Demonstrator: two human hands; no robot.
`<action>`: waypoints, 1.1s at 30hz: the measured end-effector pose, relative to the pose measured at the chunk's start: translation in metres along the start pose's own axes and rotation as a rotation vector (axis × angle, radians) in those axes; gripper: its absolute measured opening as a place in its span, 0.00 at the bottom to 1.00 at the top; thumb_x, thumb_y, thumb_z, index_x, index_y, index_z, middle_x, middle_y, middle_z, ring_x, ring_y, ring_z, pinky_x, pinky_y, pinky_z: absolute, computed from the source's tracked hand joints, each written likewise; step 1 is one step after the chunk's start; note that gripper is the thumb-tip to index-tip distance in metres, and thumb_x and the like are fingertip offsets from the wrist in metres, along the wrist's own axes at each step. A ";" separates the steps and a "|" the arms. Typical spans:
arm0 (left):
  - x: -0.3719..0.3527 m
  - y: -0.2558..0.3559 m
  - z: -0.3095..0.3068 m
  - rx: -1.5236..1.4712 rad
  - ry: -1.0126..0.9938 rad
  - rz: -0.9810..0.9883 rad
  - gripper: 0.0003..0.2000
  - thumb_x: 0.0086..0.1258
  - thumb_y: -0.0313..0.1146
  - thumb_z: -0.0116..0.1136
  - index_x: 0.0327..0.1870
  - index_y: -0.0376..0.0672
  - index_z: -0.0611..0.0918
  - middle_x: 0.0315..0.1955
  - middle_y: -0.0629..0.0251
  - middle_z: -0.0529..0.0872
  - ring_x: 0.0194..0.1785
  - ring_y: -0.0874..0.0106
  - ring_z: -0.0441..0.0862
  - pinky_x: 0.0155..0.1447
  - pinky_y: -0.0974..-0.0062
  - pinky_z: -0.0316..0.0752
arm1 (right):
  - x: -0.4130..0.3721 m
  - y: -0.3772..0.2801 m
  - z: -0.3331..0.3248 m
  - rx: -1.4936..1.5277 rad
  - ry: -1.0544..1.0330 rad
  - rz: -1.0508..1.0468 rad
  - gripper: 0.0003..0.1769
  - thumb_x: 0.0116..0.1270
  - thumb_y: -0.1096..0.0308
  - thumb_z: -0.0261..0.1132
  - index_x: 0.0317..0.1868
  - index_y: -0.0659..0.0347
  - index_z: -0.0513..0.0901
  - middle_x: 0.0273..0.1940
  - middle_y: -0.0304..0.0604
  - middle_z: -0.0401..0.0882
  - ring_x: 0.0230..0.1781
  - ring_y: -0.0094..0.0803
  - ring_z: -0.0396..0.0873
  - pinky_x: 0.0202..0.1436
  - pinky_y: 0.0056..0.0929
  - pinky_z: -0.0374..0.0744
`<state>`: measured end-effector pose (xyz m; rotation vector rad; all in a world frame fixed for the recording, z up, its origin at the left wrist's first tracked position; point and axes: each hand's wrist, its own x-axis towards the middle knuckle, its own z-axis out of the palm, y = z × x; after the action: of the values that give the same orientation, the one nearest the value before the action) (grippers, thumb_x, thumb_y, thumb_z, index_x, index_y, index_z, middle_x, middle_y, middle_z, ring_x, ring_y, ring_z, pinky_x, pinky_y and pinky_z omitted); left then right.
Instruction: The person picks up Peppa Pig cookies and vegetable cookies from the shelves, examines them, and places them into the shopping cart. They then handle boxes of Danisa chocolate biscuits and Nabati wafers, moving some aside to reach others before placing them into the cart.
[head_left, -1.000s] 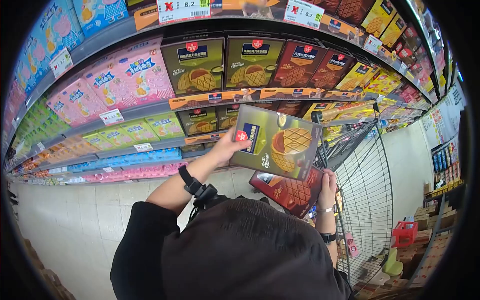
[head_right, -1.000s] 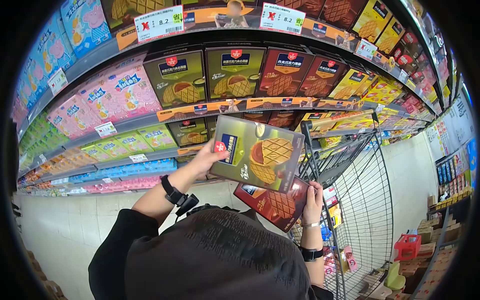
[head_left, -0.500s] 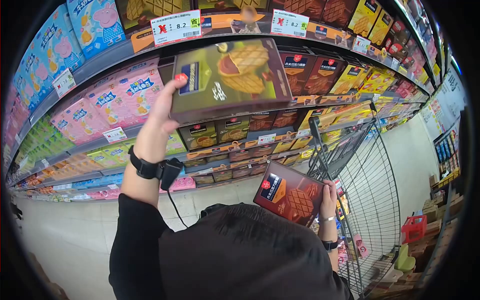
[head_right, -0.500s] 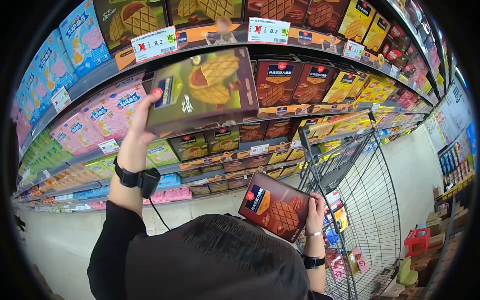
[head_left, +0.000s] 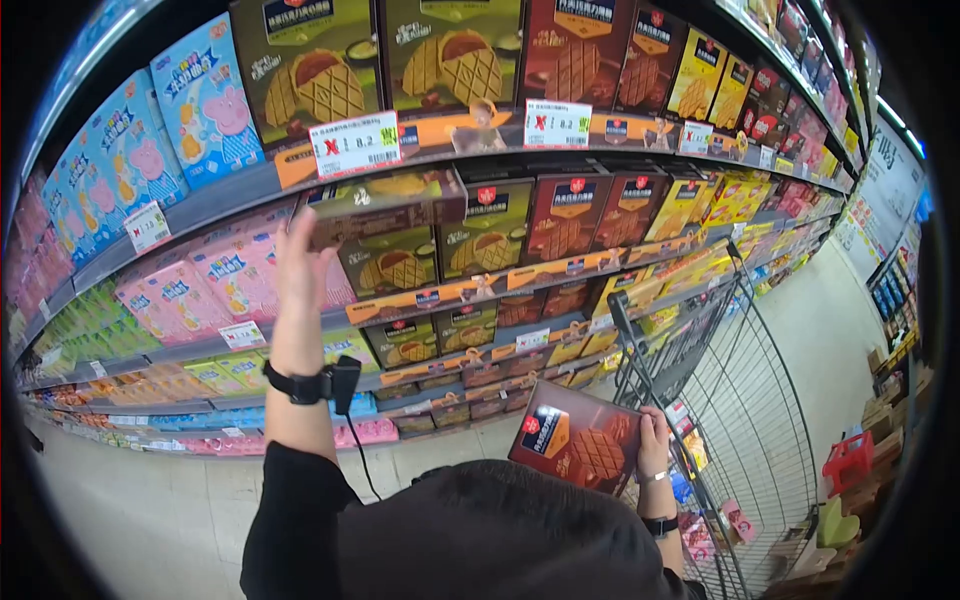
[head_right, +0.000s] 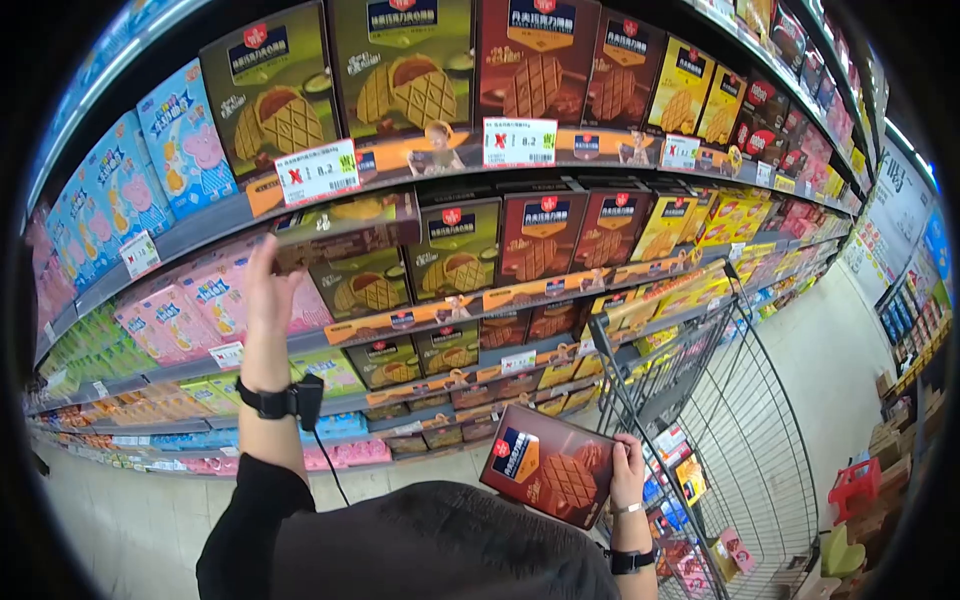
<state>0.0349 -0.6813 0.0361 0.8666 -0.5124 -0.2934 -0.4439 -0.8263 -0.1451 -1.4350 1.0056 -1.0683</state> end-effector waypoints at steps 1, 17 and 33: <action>0.002 -0.018 -0.008 0.442 0.151 0.270 0.31 0.54 0.42 0.63 0.56 0.37 0.66 0.52 0.54 0.69 0.53 0.61 0.69 0.56 0.62 0.64 | -0.002 -0.003 0.002 0.009 0.008 0.001 0.08 0.66 0.70 0.50 0.43 0.62 0.72 0.33 0.32 0.68 0.34 0.17 0.63 0.39 0.15 0.64; 0.010 -0.042 0.000 1.040 0.414 0.701 0.37 0.52 0.53 0.62 0.53 0.30 0.66 0.47 0.47 0.70 0.53 0.54 0.64 0.57 0.62 0.60 | 0.003 -0.001 0.005 0.087 -0.031 -0.040 0.09 0.66 0.68 0.52 0.43 0.62 0.72 0.32 0.31 0.68 0.33 0.17 0.63 0.38 0.14 0.64; 0.037 -0.063 0.007 1.349 0.563 0.941 0.39 0.51 0.56 0.61 0.53 0.28 0.63 0.46 0.44 0.68 0.50 0.53 0.65 0.55 0.58 0.60 | 0.018 -0.051 -0.019 0.288 0.135 -0.068 0.12 0.68 0.62 0.50 0.45 0.59 0.73 0.40 0.33 0.71 0.40 0.19 0.67 0.46 0.18 0.66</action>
<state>0.0600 -0.7409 0.0017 1.7783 -0.4928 1.2838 -0.4561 -0.8429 -0.0911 -1.1820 0.8609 -1.3167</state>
